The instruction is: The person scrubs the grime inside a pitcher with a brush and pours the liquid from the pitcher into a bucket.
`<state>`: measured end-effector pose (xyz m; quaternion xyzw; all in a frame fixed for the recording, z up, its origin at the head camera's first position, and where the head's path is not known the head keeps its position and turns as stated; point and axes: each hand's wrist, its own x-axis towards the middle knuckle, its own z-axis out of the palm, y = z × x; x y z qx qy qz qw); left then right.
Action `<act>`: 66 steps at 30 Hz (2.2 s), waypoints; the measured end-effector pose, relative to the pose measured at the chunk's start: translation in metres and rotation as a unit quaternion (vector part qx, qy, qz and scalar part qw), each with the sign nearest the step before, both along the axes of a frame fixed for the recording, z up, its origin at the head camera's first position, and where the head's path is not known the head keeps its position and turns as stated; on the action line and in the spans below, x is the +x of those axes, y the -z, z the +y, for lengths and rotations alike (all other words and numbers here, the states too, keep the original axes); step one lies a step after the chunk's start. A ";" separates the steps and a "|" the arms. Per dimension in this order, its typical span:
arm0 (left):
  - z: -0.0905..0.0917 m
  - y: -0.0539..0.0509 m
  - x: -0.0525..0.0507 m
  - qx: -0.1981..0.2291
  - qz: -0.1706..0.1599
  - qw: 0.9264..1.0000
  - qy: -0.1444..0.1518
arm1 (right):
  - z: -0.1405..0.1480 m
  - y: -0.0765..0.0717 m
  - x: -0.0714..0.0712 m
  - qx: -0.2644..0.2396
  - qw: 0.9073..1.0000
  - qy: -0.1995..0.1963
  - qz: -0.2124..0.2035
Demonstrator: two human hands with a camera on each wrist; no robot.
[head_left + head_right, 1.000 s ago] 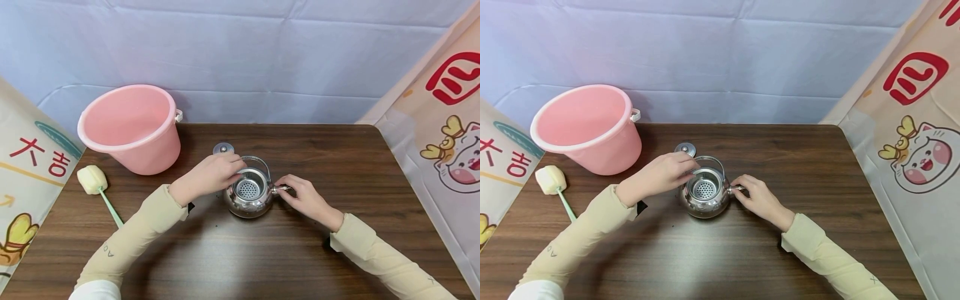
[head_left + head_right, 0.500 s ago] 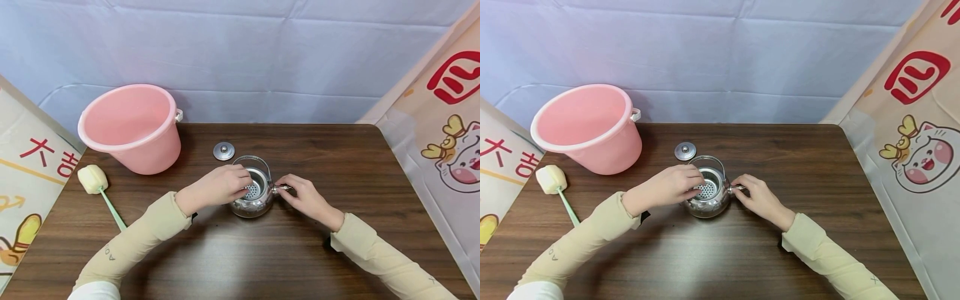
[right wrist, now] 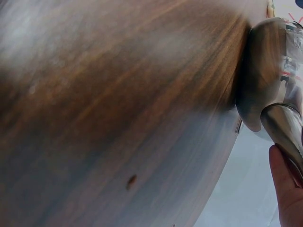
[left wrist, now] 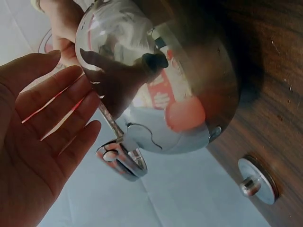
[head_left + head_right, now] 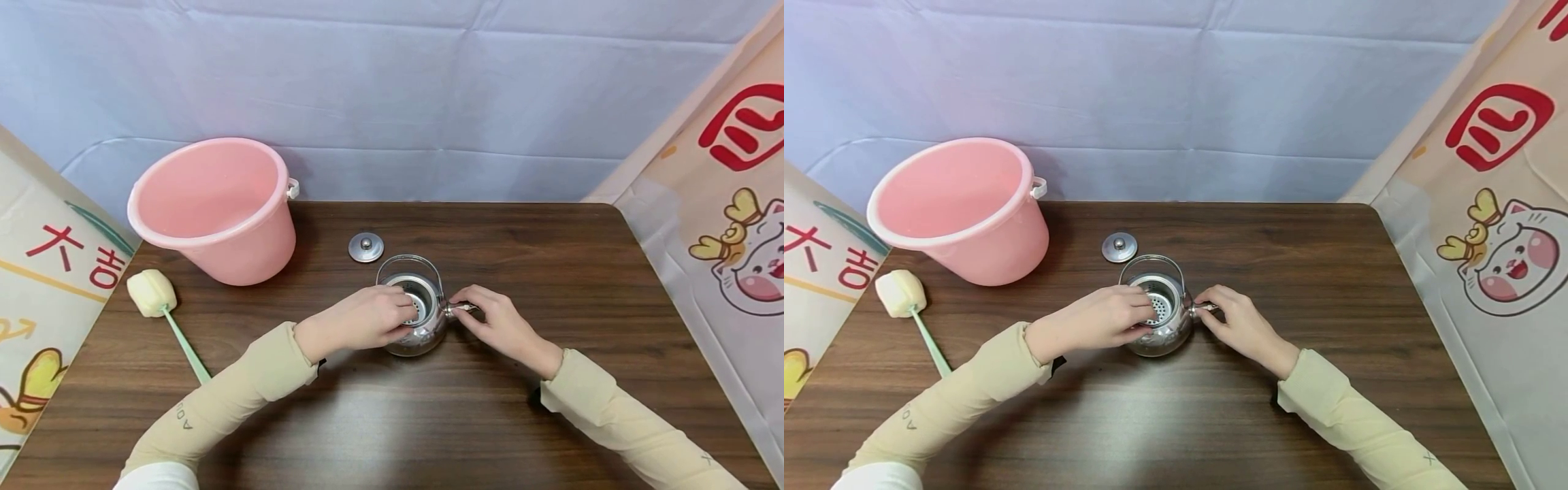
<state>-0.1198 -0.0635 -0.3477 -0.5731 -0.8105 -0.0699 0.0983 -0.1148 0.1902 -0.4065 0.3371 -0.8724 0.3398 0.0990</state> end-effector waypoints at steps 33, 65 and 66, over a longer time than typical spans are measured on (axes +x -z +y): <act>0.003 0.006 0.005 -0.030 -0.051 0.998 -0.038 | 0.000 0.000 0.000 0.002 1.000 -0.002 -0.003; 0.005 -0.001 0.001 0.008 0.043 0.999 -0.024 | -0.001 0.001 0.000 -0.004 1.000 0.005 -0.003; 0.005 -0.001 0.001 0.013 0.047 0.999 -0.023 | -0.001 0.001 0.000 -0.003 1.000 0.006 -0.003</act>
